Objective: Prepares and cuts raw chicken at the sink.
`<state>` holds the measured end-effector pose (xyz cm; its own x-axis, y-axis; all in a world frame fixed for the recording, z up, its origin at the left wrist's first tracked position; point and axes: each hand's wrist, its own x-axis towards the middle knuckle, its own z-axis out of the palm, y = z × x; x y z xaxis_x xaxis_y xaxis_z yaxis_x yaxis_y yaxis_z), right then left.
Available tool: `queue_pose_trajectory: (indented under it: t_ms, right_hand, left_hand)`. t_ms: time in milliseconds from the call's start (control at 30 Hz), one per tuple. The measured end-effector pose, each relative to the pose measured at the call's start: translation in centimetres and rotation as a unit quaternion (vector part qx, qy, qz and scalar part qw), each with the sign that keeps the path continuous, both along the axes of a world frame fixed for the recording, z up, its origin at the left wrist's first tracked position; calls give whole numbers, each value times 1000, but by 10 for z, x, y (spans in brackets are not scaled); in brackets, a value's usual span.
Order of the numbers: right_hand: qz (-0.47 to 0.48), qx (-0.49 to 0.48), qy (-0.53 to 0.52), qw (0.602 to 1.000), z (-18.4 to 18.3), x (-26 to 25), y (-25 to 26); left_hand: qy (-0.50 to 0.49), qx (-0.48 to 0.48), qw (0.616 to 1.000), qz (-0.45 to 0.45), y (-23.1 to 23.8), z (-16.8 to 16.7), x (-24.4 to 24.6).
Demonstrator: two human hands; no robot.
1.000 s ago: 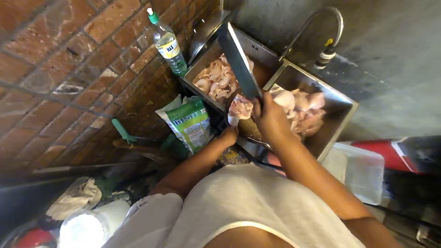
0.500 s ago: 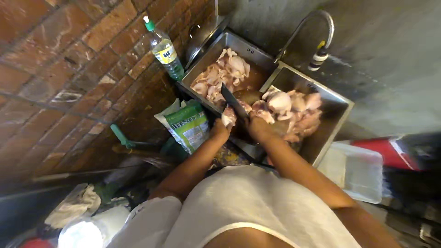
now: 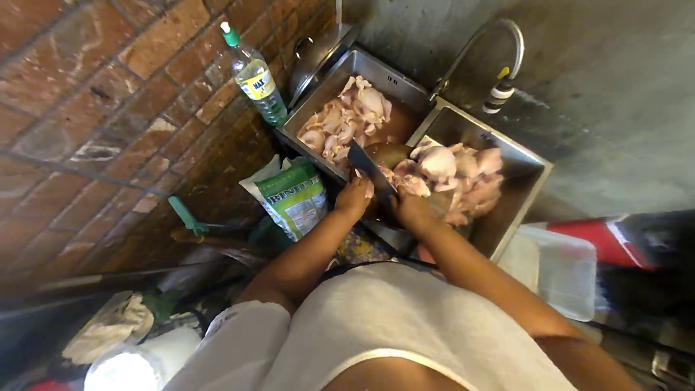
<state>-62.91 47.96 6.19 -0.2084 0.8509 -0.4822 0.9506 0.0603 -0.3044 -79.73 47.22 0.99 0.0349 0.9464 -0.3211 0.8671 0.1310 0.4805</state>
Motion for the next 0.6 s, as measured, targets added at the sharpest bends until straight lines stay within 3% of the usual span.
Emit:
queue_pose_trajectory:
  t_ms: [167, 267, 400, 467, 533, 600]
  right_hand:
    - [15, 13, 20, 1000, 2, -46, 31]
    - [19, 12, 31, 999, -1, -43, 36]
    - [-1, 5, 99, 995, 12, -13, 37]
    - [-39, 51, 135, 989, 21, 13, 28]
    - [-73, 83, 165, 980, 30, 45, 17]
    - [-98, 112, 190, 971, 38, 79, 4]
  left_hand:
    - [-29, 20, 999, -33, -26, 8, 1]
    - [-67, 53, 996, -1, -40, 13, -4]
    - [-157, 67, 977, 125, -11, 17, -22]
    - [-216, 47, 962, 158, 14, 10, -27]
    - [-259, 12, 953, 155, 37, 1, -28]
    - [-226, -19, 967, 113, 58, -2, -28]
